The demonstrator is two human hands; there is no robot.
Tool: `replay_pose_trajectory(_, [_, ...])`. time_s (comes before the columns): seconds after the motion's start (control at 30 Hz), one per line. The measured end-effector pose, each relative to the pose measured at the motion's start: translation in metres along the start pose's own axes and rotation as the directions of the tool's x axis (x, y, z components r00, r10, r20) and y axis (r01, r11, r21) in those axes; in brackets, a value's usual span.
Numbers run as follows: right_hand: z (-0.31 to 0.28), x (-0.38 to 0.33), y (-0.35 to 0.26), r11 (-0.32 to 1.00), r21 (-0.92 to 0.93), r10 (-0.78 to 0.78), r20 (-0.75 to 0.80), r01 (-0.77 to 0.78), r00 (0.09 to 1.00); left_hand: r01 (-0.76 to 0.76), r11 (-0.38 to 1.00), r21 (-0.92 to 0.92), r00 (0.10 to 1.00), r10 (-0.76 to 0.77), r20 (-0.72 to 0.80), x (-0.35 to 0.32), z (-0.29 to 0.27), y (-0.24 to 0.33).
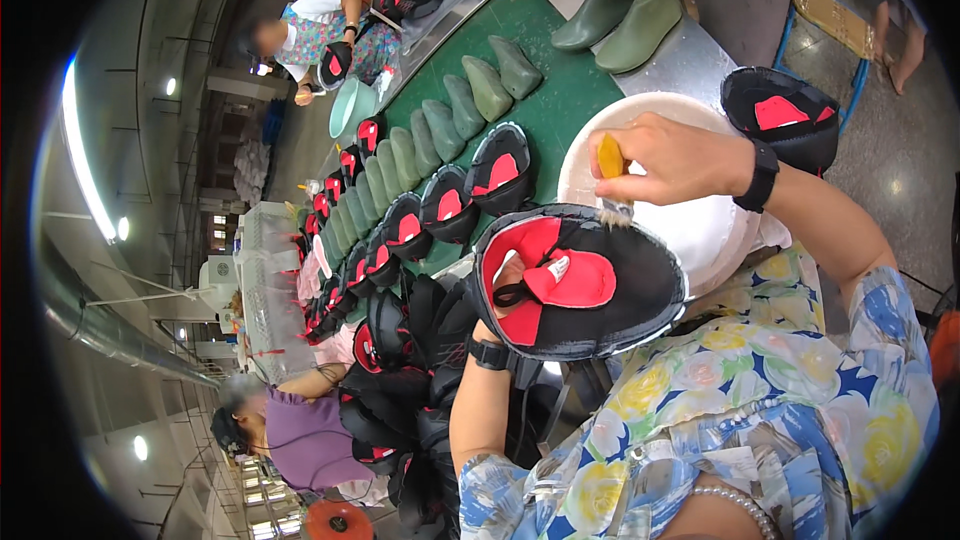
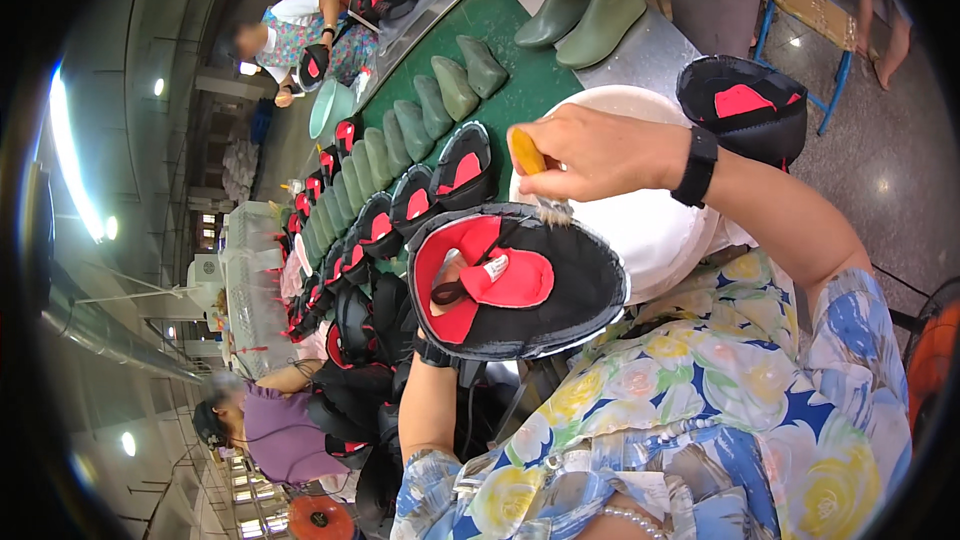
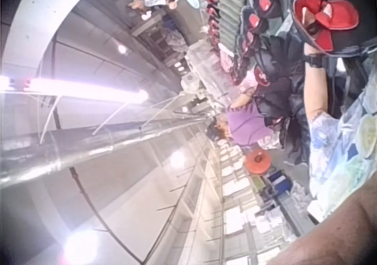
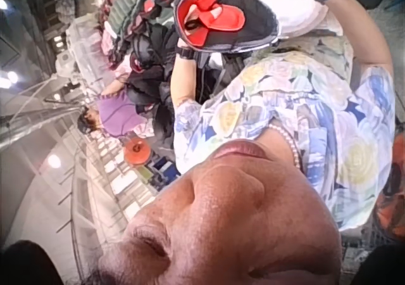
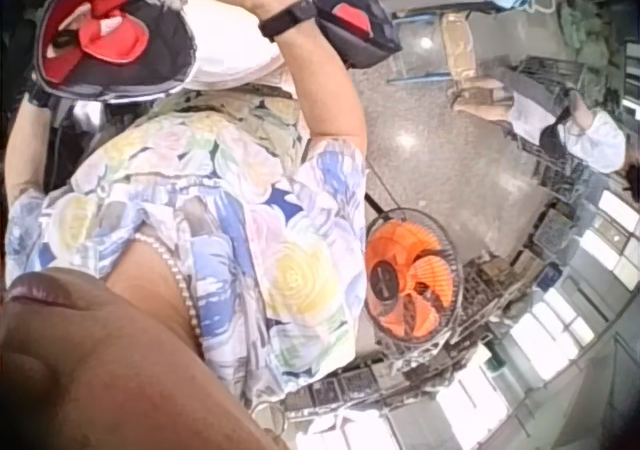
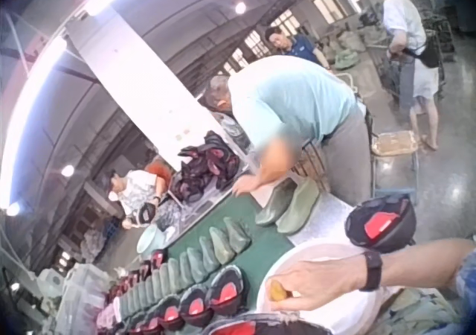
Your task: Applying adhesive to the inner edges of shoe uppers using a brush.
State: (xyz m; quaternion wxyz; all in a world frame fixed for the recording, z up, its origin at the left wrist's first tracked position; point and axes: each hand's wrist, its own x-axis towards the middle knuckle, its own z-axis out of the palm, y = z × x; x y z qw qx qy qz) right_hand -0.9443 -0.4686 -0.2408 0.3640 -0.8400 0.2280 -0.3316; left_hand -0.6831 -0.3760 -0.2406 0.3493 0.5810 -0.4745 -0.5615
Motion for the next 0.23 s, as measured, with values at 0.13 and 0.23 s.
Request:
replay_pose_trajectory(0.13, [0.014, 0.016, -0.019, 0.933, 0.003, -0.347, -0.262, 0.360, 0.901, -0.032, 0.997, 0.074, 0.994, 0.024, 0.107, 0.003, -0.004, 0.000])
replay_pose_trajectory(0.23, [0.026, 0.019, -0.007, 0.902, -0.176, -0.421, -0.166, 0.393, 0.892, -0.196, 0.974, 0.115, 0.978, 0.186, 0.093, 0.005, 0.008, 0.003])
